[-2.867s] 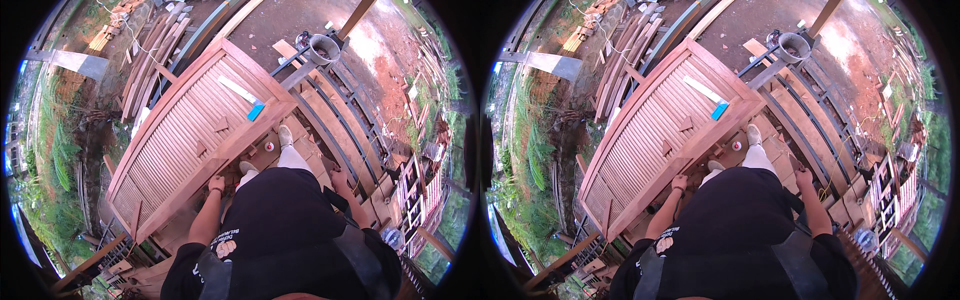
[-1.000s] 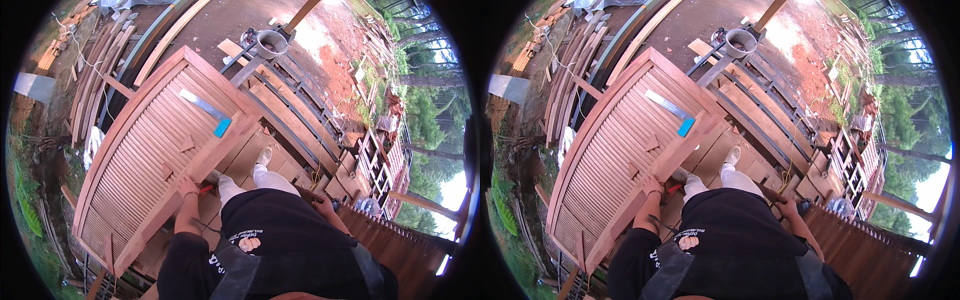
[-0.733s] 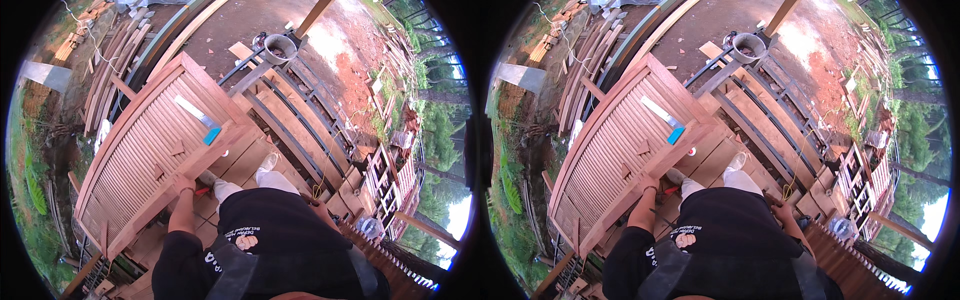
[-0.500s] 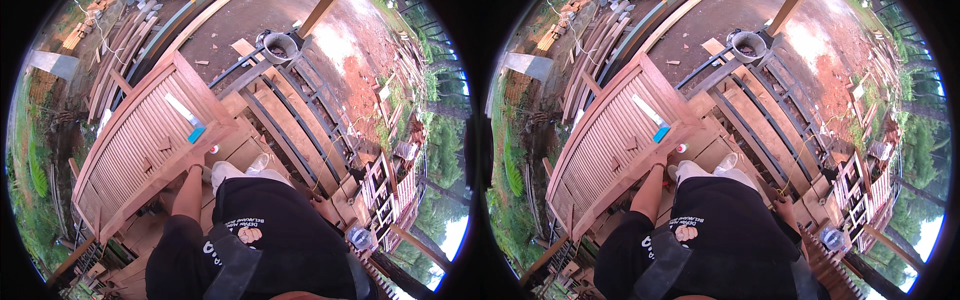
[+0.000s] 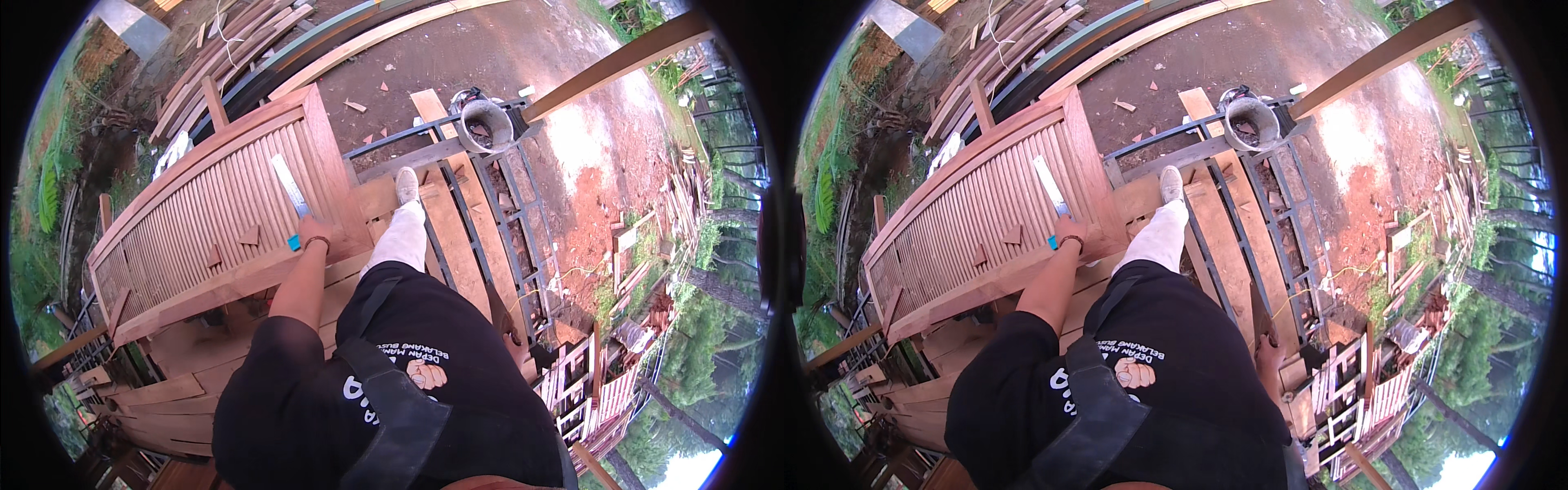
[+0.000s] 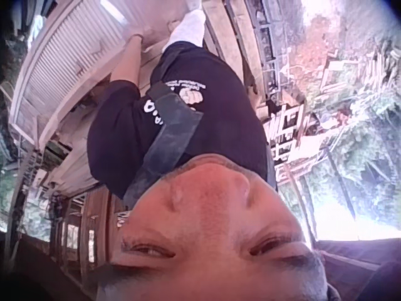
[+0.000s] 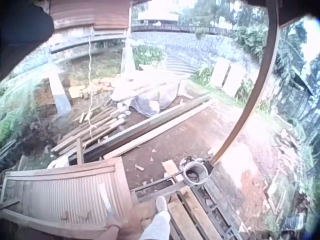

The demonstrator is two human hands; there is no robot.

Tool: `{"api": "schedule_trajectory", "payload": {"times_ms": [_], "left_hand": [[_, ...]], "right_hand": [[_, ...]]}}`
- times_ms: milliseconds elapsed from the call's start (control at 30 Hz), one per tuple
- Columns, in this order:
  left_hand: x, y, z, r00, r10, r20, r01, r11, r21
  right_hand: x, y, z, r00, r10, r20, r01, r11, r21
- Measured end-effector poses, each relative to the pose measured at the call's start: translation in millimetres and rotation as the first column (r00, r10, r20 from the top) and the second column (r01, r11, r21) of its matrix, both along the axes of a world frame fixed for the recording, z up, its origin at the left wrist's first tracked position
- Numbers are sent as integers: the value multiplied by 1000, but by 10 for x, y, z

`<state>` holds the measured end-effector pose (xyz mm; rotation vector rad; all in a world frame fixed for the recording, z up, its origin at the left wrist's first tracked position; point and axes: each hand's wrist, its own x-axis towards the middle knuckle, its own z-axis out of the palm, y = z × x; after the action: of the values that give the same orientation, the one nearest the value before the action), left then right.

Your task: The person assembles a wooden slatted panel by cutting a wooden strip to size, applying glue, and fastening it with a nail gun. They use a hand saw, metal ruler, and glue bottle to prepare and attach the strip to the frame.

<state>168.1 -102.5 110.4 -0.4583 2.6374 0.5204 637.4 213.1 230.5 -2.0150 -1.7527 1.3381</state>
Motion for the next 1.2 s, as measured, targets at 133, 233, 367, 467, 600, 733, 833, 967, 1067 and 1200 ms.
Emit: {"api": "schedule_trajectory", "payload": {"times_ms": [133, 233, 367, 467, 600, 733, 833, 967, 1067, 1200], "left_hand": [[-595, 591, -47, 986, 142, -87, -145, 989, -19], [-1189, 879, -405, 961, 249, -119, -251, 968, 0], [-1871, 1170, -609, 940, 341, 7, -338, 935, -113], [-2039, 1262, -491, 883, 457, 109, -425, 875, -230], [-1983, 1205, -450, 888, 448, 104, -420, 882, -212], [-1901, 1276, -556, 888, 456, 57, -444, 883, -149], [-1961, 1365, -471, 871, 490, 24, -484, 866, -127], [-1904, 1437, -611, 795, 606, 36, -603, 795, -65], [-1884, 1455, -626, 754, 657, 20, -655, 754, -56], [-1781, 1521, -738, 678, 721, -144, -734, 673, -91]], "right_hand": [[-1085, 953, -44, 966, 258, 23, -259, 956, 137], [-2339, 1500, 202, 912, 389, -132, -370, 917, 147], [-3587, 2446, -6, 824, 508, -249, -501, 860, 98], [-4536, 2661, 117, 759, 577, -300, -593, 804, 46], [-4950, 2965, 30, 666, 698, -263, -730, 682, -40], [-5767, 2987, 292, 505, 858, -91, -860, 492, -136], [-6299, 3134, 267, 310, 941, -135, -945, 289, -151], [-6897, 3020, 456, 179, 977, -113, -984, 175, -40], [-7438, 2949, 533, 80, 984, -159, -993, 64, -104], [-7932, 3039, 496, 39, 973, -227, -977, -11, -215]]}}
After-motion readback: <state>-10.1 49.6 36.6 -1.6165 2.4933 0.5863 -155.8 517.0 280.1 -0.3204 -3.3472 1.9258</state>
